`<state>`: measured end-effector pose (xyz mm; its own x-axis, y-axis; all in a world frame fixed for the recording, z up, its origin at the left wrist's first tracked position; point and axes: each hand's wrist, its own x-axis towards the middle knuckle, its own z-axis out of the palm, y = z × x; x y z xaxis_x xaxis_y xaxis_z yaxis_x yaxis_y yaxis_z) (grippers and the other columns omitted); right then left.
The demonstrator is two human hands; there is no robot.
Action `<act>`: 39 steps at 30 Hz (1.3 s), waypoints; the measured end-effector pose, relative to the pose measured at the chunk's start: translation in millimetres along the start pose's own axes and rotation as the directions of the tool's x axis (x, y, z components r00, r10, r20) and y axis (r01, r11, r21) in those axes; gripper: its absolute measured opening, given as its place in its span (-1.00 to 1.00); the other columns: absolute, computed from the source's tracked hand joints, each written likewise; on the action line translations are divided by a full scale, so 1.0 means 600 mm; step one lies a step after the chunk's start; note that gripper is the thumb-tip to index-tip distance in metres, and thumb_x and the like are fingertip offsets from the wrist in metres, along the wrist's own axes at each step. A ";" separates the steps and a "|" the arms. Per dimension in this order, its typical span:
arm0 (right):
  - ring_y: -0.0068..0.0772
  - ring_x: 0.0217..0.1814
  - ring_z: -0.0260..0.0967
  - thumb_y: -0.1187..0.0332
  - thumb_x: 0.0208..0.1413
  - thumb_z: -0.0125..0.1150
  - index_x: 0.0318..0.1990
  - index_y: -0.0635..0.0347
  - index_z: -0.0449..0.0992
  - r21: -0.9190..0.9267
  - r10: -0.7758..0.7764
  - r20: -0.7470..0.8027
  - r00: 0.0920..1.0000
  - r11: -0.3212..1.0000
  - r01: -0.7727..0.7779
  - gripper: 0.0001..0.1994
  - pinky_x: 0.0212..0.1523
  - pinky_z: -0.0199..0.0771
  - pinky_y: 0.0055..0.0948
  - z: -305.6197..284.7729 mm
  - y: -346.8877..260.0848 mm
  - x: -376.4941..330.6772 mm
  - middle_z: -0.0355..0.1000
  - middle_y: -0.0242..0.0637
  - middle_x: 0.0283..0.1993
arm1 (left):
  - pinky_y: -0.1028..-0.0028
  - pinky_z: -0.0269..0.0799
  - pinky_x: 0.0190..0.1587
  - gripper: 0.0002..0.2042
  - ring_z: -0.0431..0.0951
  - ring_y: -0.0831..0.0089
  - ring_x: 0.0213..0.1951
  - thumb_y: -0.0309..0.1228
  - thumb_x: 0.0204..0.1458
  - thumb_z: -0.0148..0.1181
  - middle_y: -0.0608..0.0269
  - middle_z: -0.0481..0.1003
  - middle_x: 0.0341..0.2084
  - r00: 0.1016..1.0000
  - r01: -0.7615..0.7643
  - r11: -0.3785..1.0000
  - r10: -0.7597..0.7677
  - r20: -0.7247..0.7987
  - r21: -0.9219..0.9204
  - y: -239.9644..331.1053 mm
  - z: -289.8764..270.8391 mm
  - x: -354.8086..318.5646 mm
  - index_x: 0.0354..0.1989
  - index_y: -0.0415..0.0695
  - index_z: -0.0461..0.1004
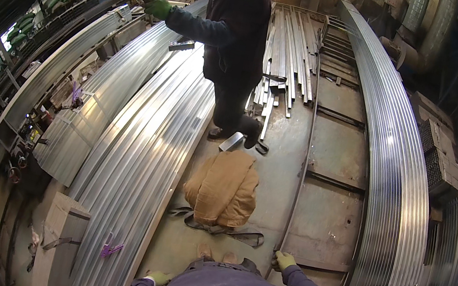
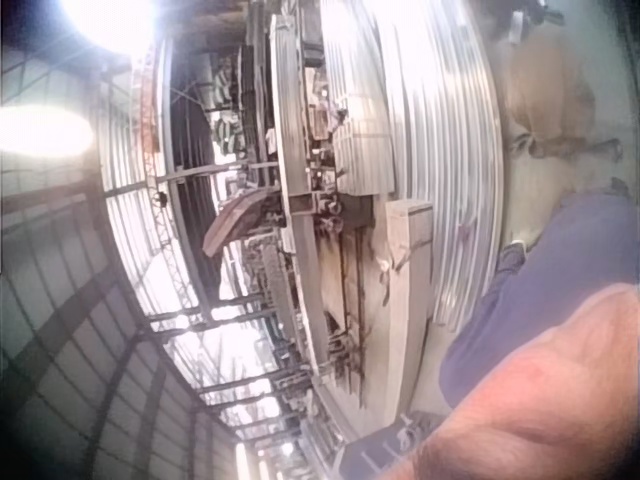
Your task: The person walks through a metal fabrication workshop, picks up a stack of corrugated metal sheets, and carries them to a workbench. They then handle several small metal pieces, placing them into a grid-like metal tray.
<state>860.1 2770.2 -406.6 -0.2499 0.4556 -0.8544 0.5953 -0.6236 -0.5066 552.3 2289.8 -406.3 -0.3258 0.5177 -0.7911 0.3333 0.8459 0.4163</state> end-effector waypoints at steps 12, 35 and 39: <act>-0.27 -0.49 0.49 0.15 0.37 0.16 -0.13 0.22 0.56 -0.015 -0.077 -0.041 0.996 0.997 0.077 -0.72 -0.44 0.47 -0.30 0.037 -0.102 -0.015 0.55 -0.19 -0.42 | 0.18 0.45 0.19 -0.50 0.60 0.00 0.10 0.01 0.32 0.04 0.04 0.65 0.10 0.997 -0.070 0.997 0.071 -0.043 0.017 0.046 -0.048 0.062 0.14 -0.13 0.62; -0.37 -0.30 0.52 0.05 0.35 0.18 0.15 0.20 0.53 -0.151 0.045 0.181 0.982 0.988 -0.018 -0.57 -0.40 0.44 -0.40 0.102 -0.118 0.049 0.62 -0.16 -0.16 | 0.35 0.56 0.03 -0.63 0.70 0.29 -0.11 -0.32 0.23 0.14 0.02 0.72 -0.18 0.951 0.214 0.831 -0.298 -0.086 -0.513 0.056 0.001 -0.062 0.10 -0.21 0.68; -0.35 -0.36 0.52 0.05 0.33 0.18 0.08 0.19 0.55 -0.067 0.058 0.132 0.990 0.997 -0.049 -0.60 -0.44 0.44 -0.33 0.037 -0.025 0.046 0.62 -0.18 -0.19 | 0.37 0.56 -0.04 -0.59 0.67 0.32 -0.20 -0.33 0.31 0.11 0.08 0.70 -0.22 0.963 0.129 0.778 -0.246 -0.109 -0.615 0.098 -0.052 -0.052 0.24 -0.29 0.56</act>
<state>827.0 2778.0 -425.1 -0.3137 0.3310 -0.8899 0.6568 -0.6012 -0.4552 554.2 2327.7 -343.2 -0.4918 0.3049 -0.8156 -0.3264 0.8039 0.4973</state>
